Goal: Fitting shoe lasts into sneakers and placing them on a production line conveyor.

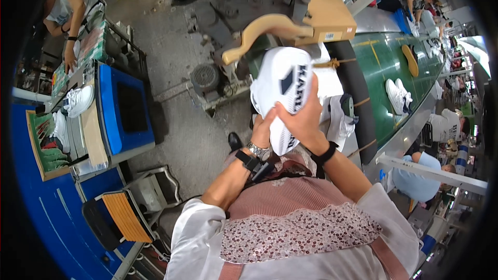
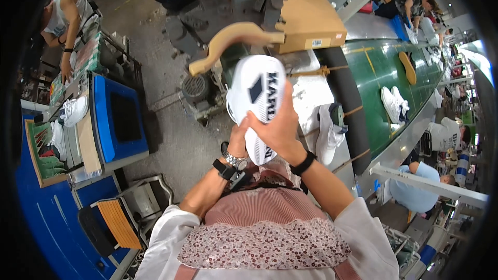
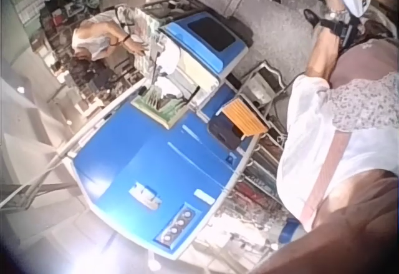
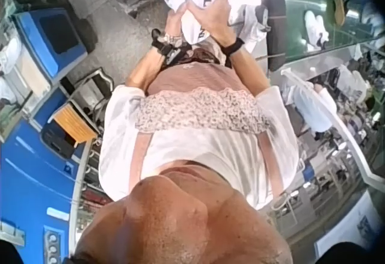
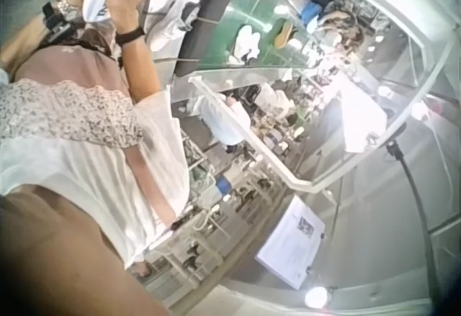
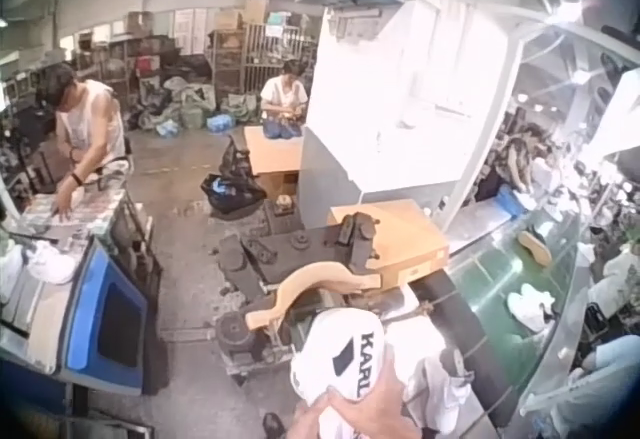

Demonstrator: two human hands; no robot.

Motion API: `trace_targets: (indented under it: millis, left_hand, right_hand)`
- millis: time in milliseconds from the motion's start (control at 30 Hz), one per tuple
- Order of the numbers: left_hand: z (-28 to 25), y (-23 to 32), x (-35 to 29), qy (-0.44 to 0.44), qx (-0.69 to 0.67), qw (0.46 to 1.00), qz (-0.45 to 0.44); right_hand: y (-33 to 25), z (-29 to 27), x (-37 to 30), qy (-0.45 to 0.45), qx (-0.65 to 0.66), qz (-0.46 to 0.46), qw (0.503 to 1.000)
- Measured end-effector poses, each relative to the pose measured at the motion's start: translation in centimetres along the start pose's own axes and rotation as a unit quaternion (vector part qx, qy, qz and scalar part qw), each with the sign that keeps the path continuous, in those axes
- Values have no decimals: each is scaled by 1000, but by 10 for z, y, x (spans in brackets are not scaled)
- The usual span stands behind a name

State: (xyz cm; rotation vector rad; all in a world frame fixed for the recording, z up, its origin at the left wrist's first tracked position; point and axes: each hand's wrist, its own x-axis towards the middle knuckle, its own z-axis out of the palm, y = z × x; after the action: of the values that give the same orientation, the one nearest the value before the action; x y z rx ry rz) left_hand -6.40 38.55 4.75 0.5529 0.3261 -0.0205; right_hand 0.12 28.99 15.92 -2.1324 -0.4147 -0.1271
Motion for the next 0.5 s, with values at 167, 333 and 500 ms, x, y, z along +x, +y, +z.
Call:
trace_targets:
  millis: [167,333,500]
  left_hand:
    - [-13,25,-10,-148,272,945,-104]
    - [-1,24,-17,-159,373,909,-99]
    - [14,18,-37,-103,719,672,149]
  right_hand:
    - [32,-36,-70,2,154,129,980]
    - [63,-68,-105,-41,269,207,940]
    - [107,-102,-119,-17,152,66,986]
